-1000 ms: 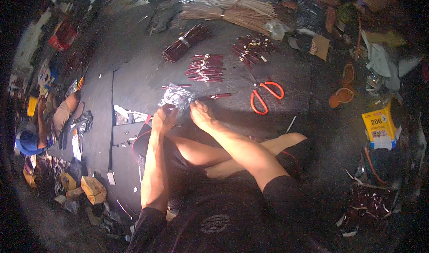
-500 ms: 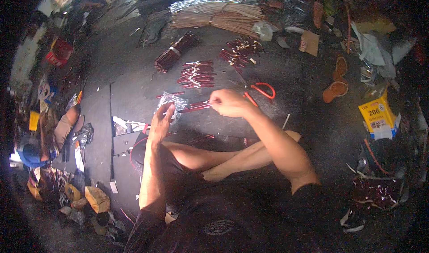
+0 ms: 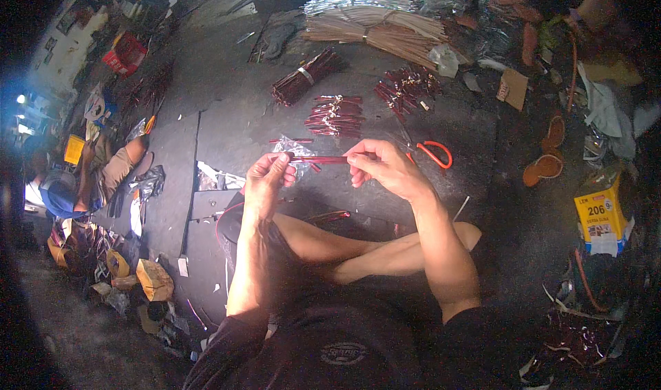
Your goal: The person sits on the floor and assembles small red sticks by inserting a metal piece into one end. They use scissors to cut the sticks to length and place the assembled pieces into a pile.
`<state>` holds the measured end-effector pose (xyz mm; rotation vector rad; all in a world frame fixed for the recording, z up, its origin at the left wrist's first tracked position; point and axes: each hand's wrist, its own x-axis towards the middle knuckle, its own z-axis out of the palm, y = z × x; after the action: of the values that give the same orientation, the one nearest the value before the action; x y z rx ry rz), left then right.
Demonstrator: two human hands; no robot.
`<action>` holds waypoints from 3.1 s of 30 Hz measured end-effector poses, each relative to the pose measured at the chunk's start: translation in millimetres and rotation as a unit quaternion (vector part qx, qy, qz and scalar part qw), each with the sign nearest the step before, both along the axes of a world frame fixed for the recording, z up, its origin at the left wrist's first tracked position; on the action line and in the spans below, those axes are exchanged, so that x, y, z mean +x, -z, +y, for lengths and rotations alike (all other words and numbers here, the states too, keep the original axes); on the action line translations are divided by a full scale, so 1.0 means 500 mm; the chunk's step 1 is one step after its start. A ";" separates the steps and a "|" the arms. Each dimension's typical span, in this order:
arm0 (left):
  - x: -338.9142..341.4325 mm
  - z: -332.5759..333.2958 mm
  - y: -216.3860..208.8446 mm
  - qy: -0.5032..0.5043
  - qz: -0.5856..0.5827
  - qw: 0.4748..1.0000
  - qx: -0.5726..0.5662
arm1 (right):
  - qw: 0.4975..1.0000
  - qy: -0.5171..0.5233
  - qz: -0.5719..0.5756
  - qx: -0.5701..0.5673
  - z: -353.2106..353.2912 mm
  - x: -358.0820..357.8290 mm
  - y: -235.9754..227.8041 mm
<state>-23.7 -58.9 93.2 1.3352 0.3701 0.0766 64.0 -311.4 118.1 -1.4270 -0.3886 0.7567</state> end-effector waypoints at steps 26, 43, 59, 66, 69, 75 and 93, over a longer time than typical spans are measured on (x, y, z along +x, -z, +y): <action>-0.011 -0.035 -0.034 -0.043 -0.049 0.997 0.051 | 0.953 0.028 -0.274 -0.128 0.045 -0.113 -0.029; -0.010 -0.101 -0.096 0.194 0.017 0.975 0.108 | 0.989 0.038 -0.133 -0.043 0.022 -0.058 -0.002; -0.009 0.024 -0.055 0.193 -0.010 0.980 0.053 | 0.990 0.074 0.094 0.077 -0.043 0.002 -0.007; 0.013 0.035 0.037 0.158 0.026 0.954 -0.255 | 0.973 0.051 0.188 0.122 -0.041 0.007 0.023; 0.035 0.019 0.049 0.119 0.082 0.975 -0.167 | 0.991 0.066 0.106 0.043 -0.042 0.012 0.044; 0.064 -0.012 0.191 -0.043 0.076 0.904 0.418 | 0.983 0.105 0.069 -0.137 -0.039 0.052 0.245; 0.007 -0.141 0.294 0.254 -0.001 0.710 0.657 | 0.961 0.163 0.033 -0.220 -0.008 0.066 0.371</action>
<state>-20.3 -129.4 -53.8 2.8300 -0.1693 -0.1657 96.8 -315.3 -67.1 -1.8194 0.0786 0.6390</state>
